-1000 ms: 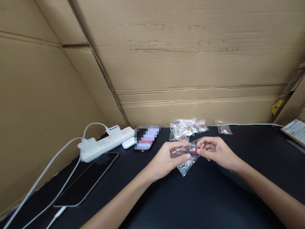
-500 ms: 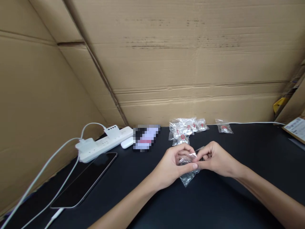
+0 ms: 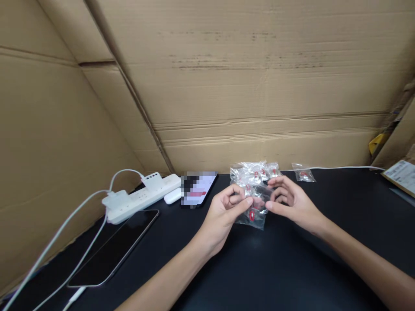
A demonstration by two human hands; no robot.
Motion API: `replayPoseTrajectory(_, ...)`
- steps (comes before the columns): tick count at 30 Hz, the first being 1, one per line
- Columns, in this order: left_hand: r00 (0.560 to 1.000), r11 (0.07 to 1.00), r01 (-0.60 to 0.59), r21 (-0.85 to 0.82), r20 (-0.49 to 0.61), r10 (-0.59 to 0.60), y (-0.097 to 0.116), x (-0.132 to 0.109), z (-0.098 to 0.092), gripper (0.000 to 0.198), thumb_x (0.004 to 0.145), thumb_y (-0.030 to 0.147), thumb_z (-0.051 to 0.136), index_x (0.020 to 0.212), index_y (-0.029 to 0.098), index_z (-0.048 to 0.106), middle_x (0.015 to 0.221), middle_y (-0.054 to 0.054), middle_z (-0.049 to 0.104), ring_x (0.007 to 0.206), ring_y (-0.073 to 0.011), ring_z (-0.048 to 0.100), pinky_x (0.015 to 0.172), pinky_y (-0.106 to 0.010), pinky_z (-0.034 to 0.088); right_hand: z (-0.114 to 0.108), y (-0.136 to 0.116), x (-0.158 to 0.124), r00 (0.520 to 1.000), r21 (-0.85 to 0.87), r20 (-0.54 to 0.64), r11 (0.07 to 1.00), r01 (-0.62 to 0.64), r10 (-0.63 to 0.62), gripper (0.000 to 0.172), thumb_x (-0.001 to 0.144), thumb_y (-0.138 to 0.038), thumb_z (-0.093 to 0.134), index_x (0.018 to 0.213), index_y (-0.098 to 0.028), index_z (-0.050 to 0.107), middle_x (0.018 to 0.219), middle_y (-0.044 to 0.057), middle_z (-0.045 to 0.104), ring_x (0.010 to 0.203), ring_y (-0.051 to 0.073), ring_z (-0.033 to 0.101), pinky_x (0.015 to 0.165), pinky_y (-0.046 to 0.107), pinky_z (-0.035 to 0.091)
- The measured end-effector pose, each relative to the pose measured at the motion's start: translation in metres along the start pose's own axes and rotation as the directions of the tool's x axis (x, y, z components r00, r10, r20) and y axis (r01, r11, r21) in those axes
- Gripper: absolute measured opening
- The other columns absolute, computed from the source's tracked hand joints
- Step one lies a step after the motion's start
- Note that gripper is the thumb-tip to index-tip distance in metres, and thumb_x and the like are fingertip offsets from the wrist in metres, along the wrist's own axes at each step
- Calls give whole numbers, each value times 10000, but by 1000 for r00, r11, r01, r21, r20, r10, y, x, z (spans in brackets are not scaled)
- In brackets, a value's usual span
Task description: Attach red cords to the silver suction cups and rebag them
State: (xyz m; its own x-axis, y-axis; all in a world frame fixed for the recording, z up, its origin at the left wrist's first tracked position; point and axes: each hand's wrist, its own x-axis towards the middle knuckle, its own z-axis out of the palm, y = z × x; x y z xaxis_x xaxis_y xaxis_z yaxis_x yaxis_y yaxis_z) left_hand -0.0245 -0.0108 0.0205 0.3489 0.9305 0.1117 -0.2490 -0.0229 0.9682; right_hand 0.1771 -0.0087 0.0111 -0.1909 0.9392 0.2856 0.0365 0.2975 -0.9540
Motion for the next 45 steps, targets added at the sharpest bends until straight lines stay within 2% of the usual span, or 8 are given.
replayPoseTrajectory(3, 1000, 1000, -3, -23, -1, 2, -2, 0, -1, 220, 826, 299, 699, 812, 198, 504, 908, -55, 759, 913, -207, 711, 844, -337, 528, 4, 5, -2, 999, -21, 29, 999, 25, -25, 228, 783, -367, 746, 859, -197, 614, 833, 30, 632, 751, 162, 620, 722, 316, 529)
replayPoseTrajectory(7, 999, 999, -31, 13, -22, 31, -7, 3, -4, 179, 820, 290, 711, 882, 188, 578, 845, -42, 761, 888, -205, 718, 910, -367, 521, 6, 4, -2, 998, -28, -29, 998, 49, -50, 204, 840, -383, 679, 782, -195, 626, 690, 14, 633, 660, 159, 628, 675, 326, 536)
replayPoseTrajectory(15, 999, 994, -49, 100, -7, 50, -11, 5, -3, 193, 823, 317, 700, 932, 175, 628, 805, -50, 760, 811, -233, 736, 843, -410, 572, 3, 10, -1, 997, 29, -24, 997, 72, -71, 222, 808, -303, 724, 998, -221, 645, 786, 23, 665, 672, 159, 633, 632, 314, 540)
replayPoseTrajectory(20, 992, 977, -127, 169, 49, 120, -9, 5, -6, 212, 853, 273, 664, 1035, 192, 591, 921, -56, 750, 900, -223, 722, 879, -383, 551, 3, 9, -3, 993, -87, -36, 990, 108, -112, 99, 848, -300, 667, 883, -219, 712, 788, 27, 657, 610, 145, 602, 556, 293, 495)
replayPoseTrajectory(24, 975, 945, -220, 240, 90, 204, -5, 4, -11, 77, 847, 200, 617, 923, 185, 616, 1037, -73, 716, 1034, -234, 671, 942, -385, 514, 3, 7, -3, 987, -146, -52, 979, 143, -152, 111, 865, -252, 629, 854, -209, 730, 789, 29, 644, 573, 122, 571, 516, 268, 461)
replayPoseTrajectory(32, 969, 895, -241, 375, 37, 245, -14, 5, -12, 134, 878, 276, 616, 855, 153, 666, 877, -63, 703, 810, -190, 676, 808, -344, 557, 1, 7, -4, 988, -98, -20, 984, 150, -152, 153, 888, -292, 590, 909, -183, 695, 862, 47, 641, 656, 134, 589, 605, 282, 512)
replayPoseTrajectory(37, 961, 865, -273, 420, 85, 263, -17, 2, -9, 88, 876, 220, 617, 934, 167, 656, 970, -62, 697, 878, -192, 685, 833, -338, 560, 2, 13, -2, 989, -141, -81, 983, 114, -127, 256, 834, -334, 695, 1019, -203, 576, 857, 30, 629, 771, 169, 600, 688, 297, 504)
replayPoseTrajectory(45, 968, 852, -250, 459, 90, 236, -10, -1, -6, 262, 861, 231, 647, 1116, 186, 604, 946, -51, 703, 864, -182, 668, 809, -321, 546, 3, 17, -2, 996, -243, 13, 966, 92, -92, 215, 869, -372, 645, 784, -175, 635, 733, 13, 599, 682, 152, 566, 667, 295, 466)
